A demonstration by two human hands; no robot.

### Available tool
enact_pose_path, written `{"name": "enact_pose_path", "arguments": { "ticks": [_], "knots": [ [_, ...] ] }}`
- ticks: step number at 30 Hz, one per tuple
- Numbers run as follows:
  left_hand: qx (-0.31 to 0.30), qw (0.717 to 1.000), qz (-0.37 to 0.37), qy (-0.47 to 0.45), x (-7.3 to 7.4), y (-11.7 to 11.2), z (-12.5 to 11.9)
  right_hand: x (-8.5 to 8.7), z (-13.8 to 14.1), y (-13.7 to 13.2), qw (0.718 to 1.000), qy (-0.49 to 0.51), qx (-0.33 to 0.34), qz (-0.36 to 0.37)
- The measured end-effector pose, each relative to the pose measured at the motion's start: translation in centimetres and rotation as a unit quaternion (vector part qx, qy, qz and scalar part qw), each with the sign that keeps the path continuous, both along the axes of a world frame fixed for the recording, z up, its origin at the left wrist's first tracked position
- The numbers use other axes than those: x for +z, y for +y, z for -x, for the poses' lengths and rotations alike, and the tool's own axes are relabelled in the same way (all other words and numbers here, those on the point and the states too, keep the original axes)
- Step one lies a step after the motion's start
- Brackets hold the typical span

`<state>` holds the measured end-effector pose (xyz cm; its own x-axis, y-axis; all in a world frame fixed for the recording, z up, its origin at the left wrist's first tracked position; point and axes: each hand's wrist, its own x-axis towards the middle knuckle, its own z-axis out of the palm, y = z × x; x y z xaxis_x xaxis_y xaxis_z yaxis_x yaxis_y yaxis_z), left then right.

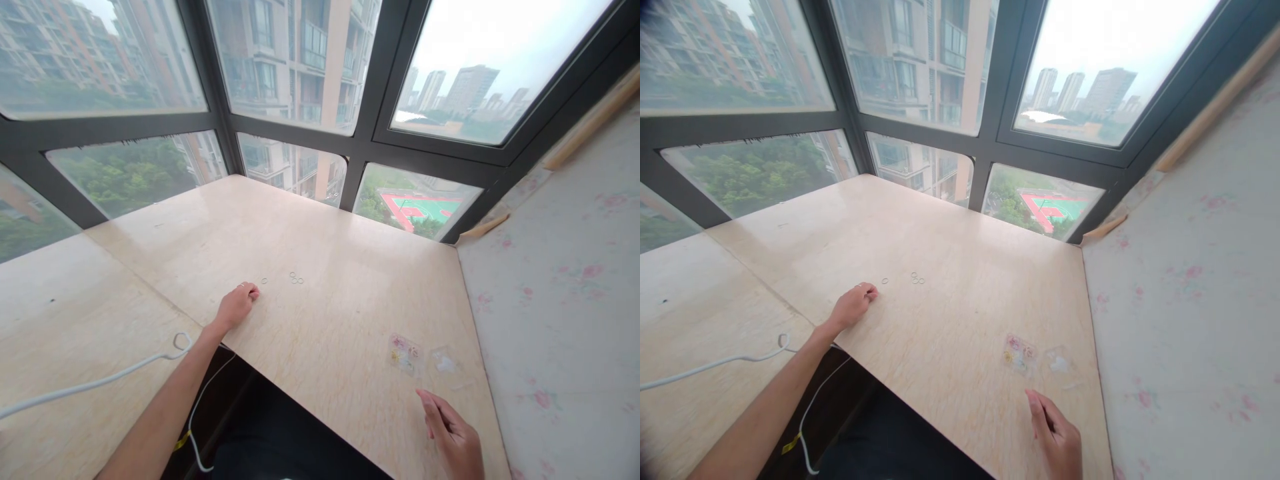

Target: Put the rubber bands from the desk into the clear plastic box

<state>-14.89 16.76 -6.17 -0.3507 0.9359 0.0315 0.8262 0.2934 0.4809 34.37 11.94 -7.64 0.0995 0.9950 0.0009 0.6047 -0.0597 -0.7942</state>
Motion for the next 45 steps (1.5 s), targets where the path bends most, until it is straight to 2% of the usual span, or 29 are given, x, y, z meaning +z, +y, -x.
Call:
{"name": "enact_pose_path", "arguments": {
  "ticks": [2,4,7,10,12,15,19,22,26,28,35,45],
  "knots": [
    [0.005,0.995,-0.046,-0.092,-0.1,0.1,-0.8,-0.1,0.1,0.0,1.000,-0.002,0.000,-0.007],
    [-0.009,0.972,-0.090,-0.218,0.0,0.2,-2.2,0.0,0.2,0.0,1.000,-0.002,0.003,-0.016],
    [-0.035,0.909,-0.133,-0.394,0.8,0.4,-4.8,0.1,0.3,-0.1,1.000,0.000,0.011,-0.024],
    [-0.050,0.844,-0.160,-0.509,2.1,0.6,-7.4,0.3,0.4,-0.1,0.999,-0.003,0.016,-0.030],
    [-0.055,0.807,-0.163,-0.565,2.9,0.7,-8.9,0.2,0.4,-0.2,0.999,-0.003,0.019,-0.033],
    [-0.072,0.768,-0.145,-0.620,3.7,0.7,-11.0,0.1,0.4,-0.1,0.999,0.004,0.022,-0.036],
    [-0.099,0.727,-0.116,-0.669,3.9,0.5,-13.8,-0.1,0.5,0.0,0.999,0.017,0.028,-0.042],
    [-0.117,0.709,-0.095,-0.689,3.8,0.7,-16.1,-0.1,0.5,0.0,0.998,0.024,0.034,-0.051],
    [-0.132,0.702,-0.079,-0.695,3.8,1.1,-19.1,0.0,0.6,0.0,0.997,0.028,0.038,-0.059],
    [-0.134,0.708,-0.074,-0.690,3.7,1.3,-20.4,0.1,0.7,0.0,0.997,0.032,0.037,-0.058],
    [-0.146,0.766,-0.056,-0.623,3.7,1.1,-23.3,0.3,0.9,0.0,0.997,0.055,0.028,-0.047],
    [-0.162,0.825,-0.043,-0.539,4.1,0.3,-24.4,0.5,1.0,0.0,0.996,0.070,0.027,-0.050]
  ]
}}
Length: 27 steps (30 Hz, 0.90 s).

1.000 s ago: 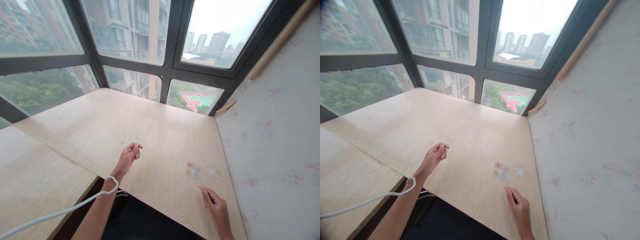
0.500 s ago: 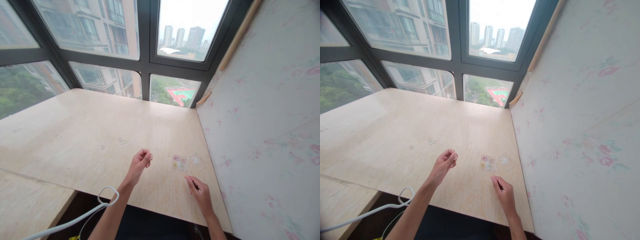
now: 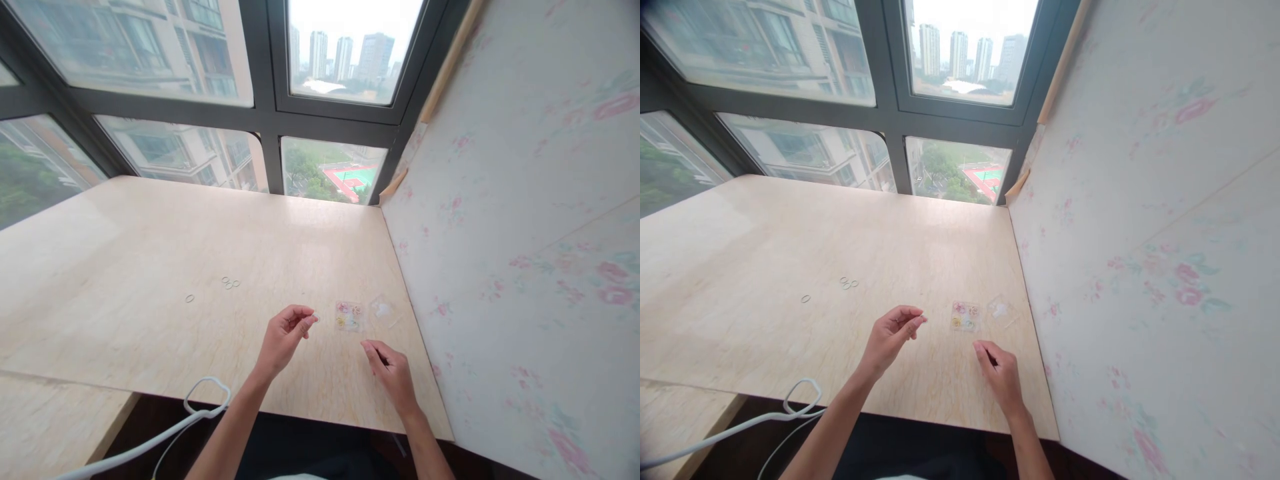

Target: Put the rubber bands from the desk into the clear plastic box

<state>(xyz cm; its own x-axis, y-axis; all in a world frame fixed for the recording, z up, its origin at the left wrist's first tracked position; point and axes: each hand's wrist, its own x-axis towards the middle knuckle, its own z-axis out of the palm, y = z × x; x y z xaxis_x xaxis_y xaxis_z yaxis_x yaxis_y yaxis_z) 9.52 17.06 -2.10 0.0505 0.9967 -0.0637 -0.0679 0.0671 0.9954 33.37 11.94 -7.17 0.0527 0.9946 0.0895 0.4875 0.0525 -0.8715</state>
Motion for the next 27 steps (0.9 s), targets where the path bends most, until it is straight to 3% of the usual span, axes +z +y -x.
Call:
{"name": "enact_pose_path", "arguments": {
  "ticks": [13,21,27],
  "knots": [
    [-0.013,0.987,-0.053,0.148,-0.1,-0.7,-0.5,0.2,0.0,0.1,1.000,0.004,-0.003,0.002],
    [-0.032,0.983,-0.075,0.165,0.4,-0.7,-1.9,0.5,0.1,0.1,1.000,-0.003,0.002,-0.003],
    [-0.063,0.982,-0.081,0.160,-0.5,0.3,-4.6,0.6,0.0,0.2,1.000,-0.011,0.003,-0.010]
  ]
}}
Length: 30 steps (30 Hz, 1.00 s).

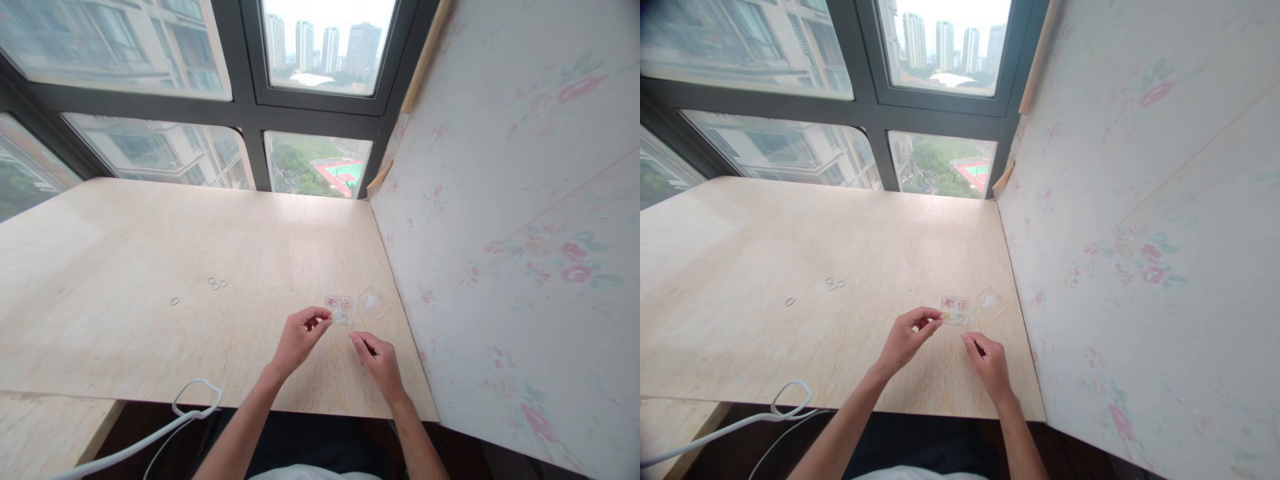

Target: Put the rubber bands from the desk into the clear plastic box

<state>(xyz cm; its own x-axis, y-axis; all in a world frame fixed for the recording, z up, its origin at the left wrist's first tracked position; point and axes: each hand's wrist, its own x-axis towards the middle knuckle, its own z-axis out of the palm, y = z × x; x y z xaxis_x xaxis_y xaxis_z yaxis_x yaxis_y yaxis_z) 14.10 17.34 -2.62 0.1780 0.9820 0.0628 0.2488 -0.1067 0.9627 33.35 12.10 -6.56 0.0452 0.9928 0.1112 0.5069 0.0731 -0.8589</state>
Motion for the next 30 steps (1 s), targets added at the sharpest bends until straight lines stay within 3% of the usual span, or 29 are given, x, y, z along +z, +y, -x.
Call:
{"name": "enact_pose_path", "arguments": {
  "ticks": [6,10,15,20,22,25,30],
  "knots": [
    [-0.069,0.990,-0.076,0.096,-1.3,1.4,-3.2,-0.1,-0.1,0.0,1.000,0.004,0.001,-0.001],
    [-0.055,0.990,-0.076,0.105,-1.5,1.7,-3.8,-0.3,-0.1,0.0,1.000,0.012,0.004,-0.002],
    [-0.022,0.994,0.091,-0.059,-0.4,1.1,-1.7,-0.3,-0.2,0.0,1.000,0.022,0.012,0.004],
    [-0.051,0.922,0.204,-0.324,2.1,-0.4,1.8,-0.1,-0.2,0.0,1.000,0.018,0.015,0.007],
    [-0.057,0.894,0.232,-0.379,2.8,-0.9,2.8,0.0,-0.2,0.0,1.000,0.013,0.016,0.004],
    [-0.049,0.875,0.245,-0.415,3.1,-1.4,3.9,0.1,-0.1,0.0,1.000,0.000,0.014,-0.003],
    [-0.024,0.861,0.227,-0.455,2.2,-1.7,4.9,0.1,-0.1,0.0,1.000,-0.008,0.010,0.003]
  ]
}}
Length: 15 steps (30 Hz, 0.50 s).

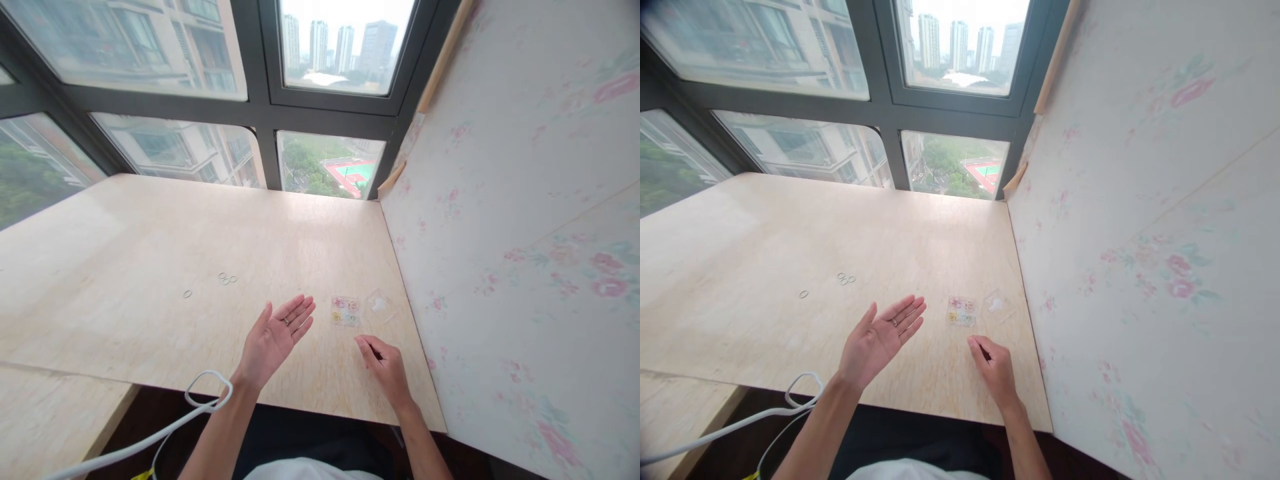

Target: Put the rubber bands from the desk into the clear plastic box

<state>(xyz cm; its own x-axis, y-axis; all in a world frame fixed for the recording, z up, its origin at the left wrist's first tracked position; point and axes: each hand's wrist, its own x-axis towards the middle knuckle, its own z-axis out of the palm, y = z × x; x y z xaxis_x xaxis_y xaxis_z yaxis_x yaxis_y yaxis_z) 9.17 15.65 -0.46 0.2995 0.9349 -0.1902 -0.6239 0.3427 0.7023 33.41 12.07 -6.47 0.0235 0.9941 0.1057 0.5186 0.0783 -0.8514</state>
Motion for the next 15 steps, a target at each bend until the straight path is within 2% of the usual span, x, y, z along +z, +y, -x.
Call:
{"name": "enact_pose_path", "arguments": {
  "ticks": [3,6,10,13,15],
  "knots": [
    [0.072,0.993,-0.033,0.088,-1.0,-0.6,0.5,-0.1,0.0,-0.1,1.000,-0.002,-0.003,0.005],
    [0.146,0.953,-0.068,0.258,-1.9,-1.4,1.4,0.0,0.3,-0.2,1.000,-0.005,0.011,0.003],
    [0.125,0.904,-0.121,0.390,-3.1,-2.3,3.2,1.0,2.2,0.0,0.998,0.003,0.069,0.003],
    [0.127,0.863,-0.170,0.458,-3.9,-2.5,4.7,2.7,4.9,0.8,0.991,0.017,0.133,-0.009],
    [0.136,0.848,-0.182,0.479,-4.5,-2.5,5.5,4.0,7.2,2.0,0.984,0.018,0.176,-0.025]
  ]
}}
